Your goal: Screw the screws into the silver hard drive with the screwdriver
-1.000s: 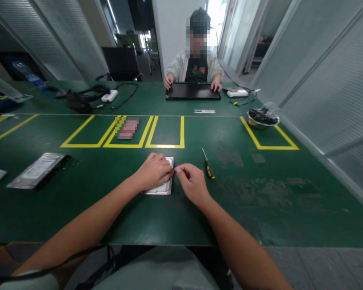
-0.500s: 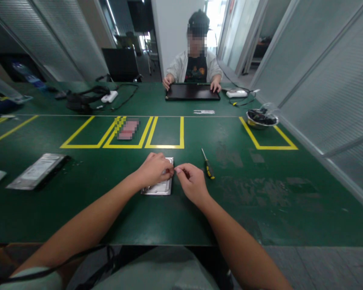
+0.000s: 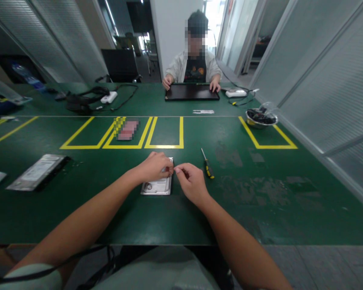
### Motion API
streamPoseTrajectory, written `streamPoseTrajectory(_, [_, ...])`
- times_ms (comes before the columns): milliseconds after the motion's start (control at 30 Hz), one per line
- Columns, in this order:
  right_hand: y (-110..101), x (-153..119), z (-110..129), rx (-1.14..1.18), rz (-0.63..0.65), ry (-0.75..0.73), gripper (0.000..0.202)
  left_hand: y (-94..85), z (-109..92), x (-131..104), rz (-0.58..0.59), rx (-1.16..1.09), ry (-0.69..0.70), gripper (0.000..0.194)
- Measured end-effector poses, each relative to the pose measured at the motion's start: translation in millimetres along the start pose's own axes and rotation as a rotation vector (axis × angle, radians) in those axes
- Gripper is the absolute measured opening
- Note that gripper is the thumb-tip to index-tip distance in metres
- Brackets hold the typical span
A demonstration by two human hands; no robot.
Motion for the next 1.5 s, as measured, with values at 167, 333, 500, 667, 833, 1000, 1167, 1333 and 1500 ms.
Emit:
streamPoseTrajectory(167, [0, 0, 0, -0.009, 0.000, -0.001, 0.021, 3.1, 3, 5, 0.041, -0.028, 0.033, 0.011])
streamPoseTrajectory(333, [-1, 0, 1, -0.009, -0.002, -0.006, 0.021, 4.5, 1, 6, 0.044, 0.031, 0.085, 0.019])
streamPoseTrajectory(500, [-2, 1, 7, -0.029, -0.009, -0.049, 0.020, 7.3, -1, 6, 0.005, 0.072, 0.163, 0.019])
streamPoseTrajectory(667, [-2, 0, 10, -0.027, -0.008, -0.057, 0.020, 8.4, -2, 6, -0.022, 0.140, 0.222, 0.016])
streamPoseTrajectory(833, [-2, 0, 9, -0.031, -0.005, -0.054, 0.020, 7.0, -4, 7, -0.020, 0.178, 0.245, 0.017])
streamPoseTrajectory(1000, [-2, 0, 9, -0.042, -0.007, -0.058, 0.020, 6.1, -7, 10, 0.013, 0.213, 0.246, 0.019])
streamPoseTrajectory(1167, [-2, 0, 10, -0.047, -0.007, -0.061, 0.020, 4.4, -9, 17, 0.139, 0.194, 0.197, 0.021])
streamPoseTrajectory(1333, [-3, 0, 9, -0.053, -0.009, -0.054, 0.019, 7.3, -9, 26, 0.265, 0.237, 0.127, 0.017])
streamPoseTrajectory(1500, [-3, 0, 9, -0.054, -0.016, -0.067, 0.019, 12.7, -9, 32, 0.376, 0.275, 0.080, 0.020])
Point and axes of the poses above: each hand's wrist, its own x-axis towards the middle knuckle, its own y-axis out of the palm, z = x × y, the point moved 7 cm from there along x, towards the middle knuckle, and after that the axes turned 6 degrees about x, right-handed, at the moved point
